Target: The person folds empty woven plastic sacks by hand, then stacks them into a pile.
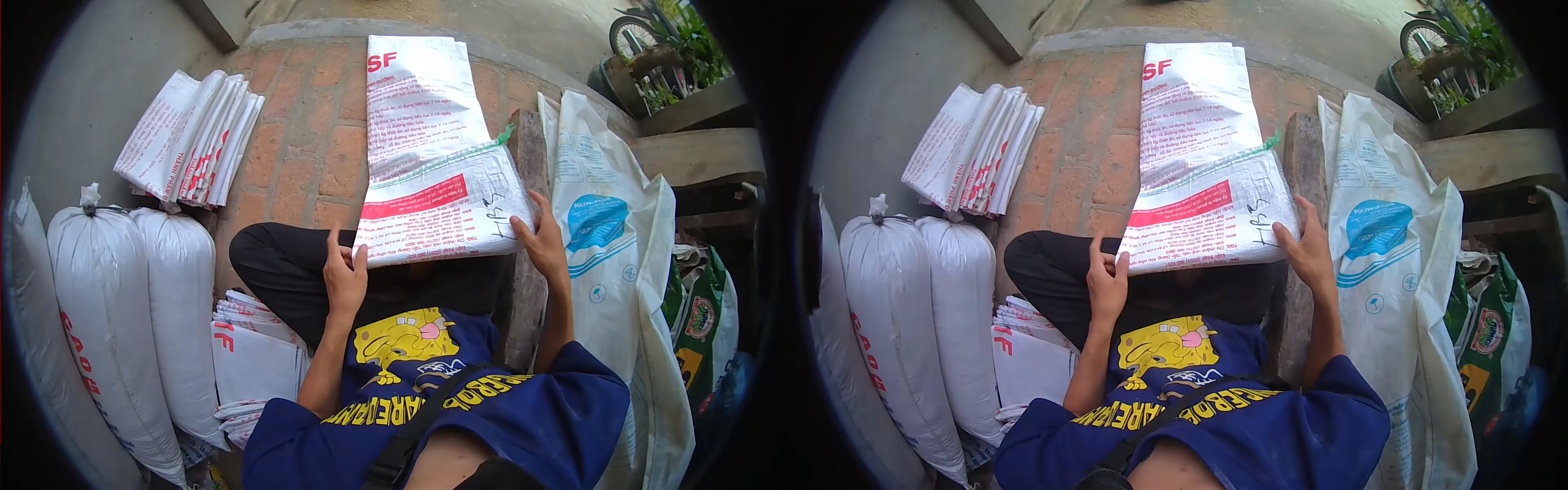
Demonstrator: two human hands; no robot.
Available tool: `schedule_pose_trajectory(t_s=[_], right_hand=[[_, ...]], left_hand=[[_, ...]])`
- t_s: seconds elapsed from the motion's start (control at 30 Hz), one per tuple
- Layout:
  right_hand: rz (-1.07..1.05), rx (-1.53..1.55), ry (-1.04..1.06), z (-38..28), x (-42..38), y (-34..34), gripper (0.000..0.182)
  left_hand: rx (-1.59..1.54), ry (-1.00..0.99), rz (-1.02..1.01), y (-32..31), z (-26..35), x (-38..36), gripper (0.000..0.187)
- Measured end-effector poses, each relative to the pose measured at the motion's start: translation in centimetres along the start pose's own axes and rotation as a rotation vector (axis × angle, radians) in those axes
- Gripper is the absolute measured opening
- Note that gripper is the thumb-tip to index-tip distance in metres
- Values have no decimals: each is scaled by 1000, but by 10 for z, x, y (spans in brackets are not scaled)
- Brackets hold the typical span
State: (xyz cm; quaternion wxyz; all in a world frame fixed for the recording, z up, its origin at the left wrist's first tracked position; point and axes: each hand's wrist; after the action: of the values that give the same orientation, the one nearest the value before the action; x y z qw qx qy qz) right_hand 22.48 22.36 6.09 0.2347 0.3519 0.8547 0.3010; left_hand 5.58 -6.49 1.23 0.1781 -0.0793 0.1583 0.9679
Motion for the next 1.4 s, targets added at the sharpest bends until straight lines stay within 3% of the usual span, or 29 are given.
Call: schedule_pose_trajectory(t_s=[0.03,0.07,0.1,0.13,0.17,0.3,0.37,0.43,0.47,0.5,0.53,0.6,0.63,0.67,0.7,0.77,0.83,0.9,0.93,1.0,1.03,1.1,1.13,1.17,1.23,1.27,1.3,1.37,1.4], right_hand=[[-50,-70,-2,-7,-3,4,75],[-46,-72,-3,-3,-3,4,75],[-24,-94,179,1,-3,4,76],[-2,-115,361,3,-3,4,78],[0,-116,364,2,-7,4,78],[143,-854,596,-6,-17,2,74],[172,-1003,716,4,-11,2,69],[22,-739,800,5,-3,8,49],[16,-550,827,4,-1,16,33],[16,-550,828,-2,0,22,33],[10,-245,842,-5,0,29,29],[-14,315,854,-16,0,37,14],[-18,311,853,-17,4,34,14],[-64,643,921,-16,10,28,15],[-112,981,972,-20,14,22,18],[-98,1033,961,-30,14,8,23],[-125,1178,907,-32,16,-6,24],[-186,1071,992,-31,21,-2,23],[-197,872,998,-35,19,5,25],[-100,341,895,-37,8,11,29],[-105,340,890,-28,16,10,29],[-347,-159,1062,-1,44,11,41],[-344,-74,890,-13,27,6,39],[-347,-75,894,-11,27,5,39],[-430,191,749,1,25,-6,35],[-396,149,778,11,26,-10,35],[-388,151,774,29,23,-21,35],[-8,77,654,79,10,-54,43],[-26,50,570,73,11,-54,50]], left_hand=[[-1,0,-2,3,-3,-2,49],[137,-192,-106,9,-7,-3,49],[276,-384,-210,12,-9,-7,49],[268,-360,-276,14,-8,-12,43],[266,-362,-275,16,-10,-15,43],[577,-541,-280,20,-24,-18,36],[589,-807,-188,25,-20,-14,35],[533,-798,-173,33,-11,-10,28],[332,-809,-180,41,-4,-7,23],[129,-815,-190,49,8,-5,19],[-93,-746,-184,55,17,-6,15],[-577,-677,-305,69,23,-6,25],[-770,-676,-395,74,27,-4,30],[-785,-746,-465,75,33,-2,45],[-784,-746,-460,75,37,0,45],[-257,-703,-486,71,43,5,58],[-303,-624,-504,60,14,18,57],[-310,-728,-761,58,-15,39,44],[-468,-582,-670,55,-18,26,40],[-492,-730,-624,56,-16,23,48],[-519,-763,-600,59,-14,22,49],[-558,-797,-625,67,-16,28,51],[-599,-832,-647,68,-14,29,53],[-599,-834,-642,68,-12,27,53],[-511,-629,-502,72,2,16,55],[-249,-423,-473,80,1,9,63],[-246,-426,-482,80,-13,9,63],[-613,-353,-395,63,-88,24,58],[-377,-351,-278,57,-86,20,59]])
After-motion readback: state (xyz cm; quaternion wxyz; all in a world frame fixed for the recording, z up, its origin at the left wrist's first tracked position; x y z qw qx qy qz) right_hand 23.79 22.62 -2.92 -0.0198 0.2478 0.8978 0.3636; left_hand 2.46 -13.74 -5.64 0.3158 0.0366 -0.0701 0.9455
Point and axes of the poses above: each hand's wrist, its own x-axis towards the middle knuckle, its own y-axis out of the back of the hand, z = x × y, and after that the axes turned 11 degrees about -x, right-handed
